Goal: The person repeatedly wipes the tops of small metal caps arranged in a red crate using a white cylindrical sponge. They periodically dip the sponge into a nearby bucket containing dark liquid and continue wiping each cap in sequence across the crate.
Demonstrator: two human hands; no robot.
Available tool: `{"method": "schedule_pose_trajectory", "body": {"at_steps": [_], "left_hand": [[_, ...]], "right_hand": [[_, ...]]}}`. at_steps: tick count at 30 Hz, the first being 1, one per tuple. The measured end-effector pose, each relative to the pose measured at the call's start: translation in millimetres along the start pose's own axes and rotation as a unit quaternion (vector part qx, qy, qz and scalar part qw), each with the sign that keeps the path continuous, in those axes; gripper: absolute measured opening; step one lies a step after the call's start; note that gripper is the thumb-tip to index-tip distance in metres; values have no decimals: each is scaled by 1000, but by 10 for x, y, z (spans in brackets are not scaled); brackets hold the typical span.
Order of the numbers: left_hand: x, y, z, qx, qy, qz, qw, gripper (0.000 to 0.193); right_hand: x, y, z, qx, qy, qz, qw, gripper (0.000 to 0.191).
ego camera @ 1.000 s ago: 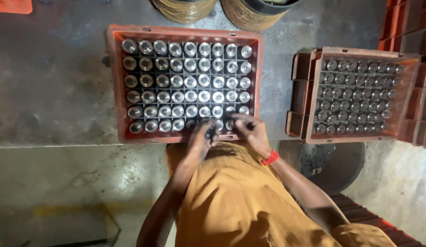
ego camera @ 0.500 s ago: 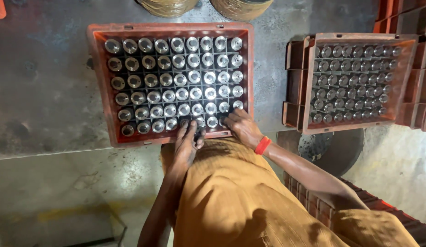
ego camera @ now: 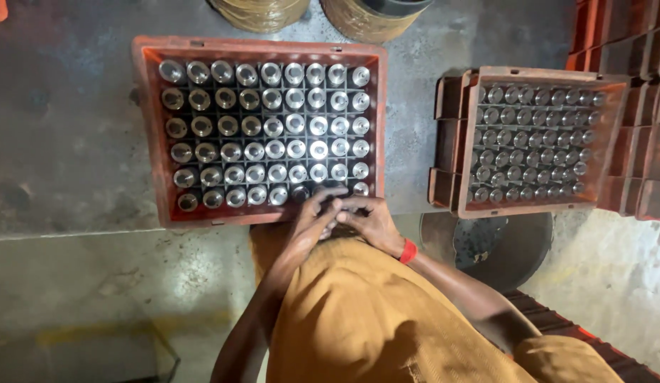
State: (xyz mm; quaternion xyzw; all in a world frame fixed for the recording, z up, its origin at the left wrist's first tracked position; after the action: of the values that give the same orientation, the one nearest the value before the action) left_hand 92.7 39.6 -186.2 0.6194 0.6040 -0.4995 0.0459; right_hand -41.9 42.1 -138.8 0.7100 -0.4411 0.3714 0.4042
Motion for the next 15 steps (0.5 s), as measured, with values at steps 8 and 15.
{"method": "schedule_pose_trajectory", "body": {"at_steps": [8, 15], "left_hand": [[236, 452, 117, -59, -40, -241, 968, 23], [217, 385, 42, -35, -51, -187, 980, 26]], "right_hand": [[244, 458, 85, -133, 203, -454, 857, 35], [70, 358, 384, -101, 92, -512, 848, 35]]}}
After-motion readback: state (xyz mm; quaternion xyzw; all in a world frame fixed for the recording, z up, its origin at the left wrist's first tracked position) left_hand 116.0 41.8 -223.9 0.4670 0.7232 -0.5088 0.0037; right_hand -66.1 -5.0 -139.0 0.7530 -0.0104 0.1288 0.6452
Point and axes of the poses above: each hand's wrist, its own z-axis towards the middle knuckle, its own y-axis out of the back of the hand, x = y × z, the point moved 9 cm from there along z, towards the middle knuckle, and after that the axes turned 5 degrees about x, right-handed, at the moved point
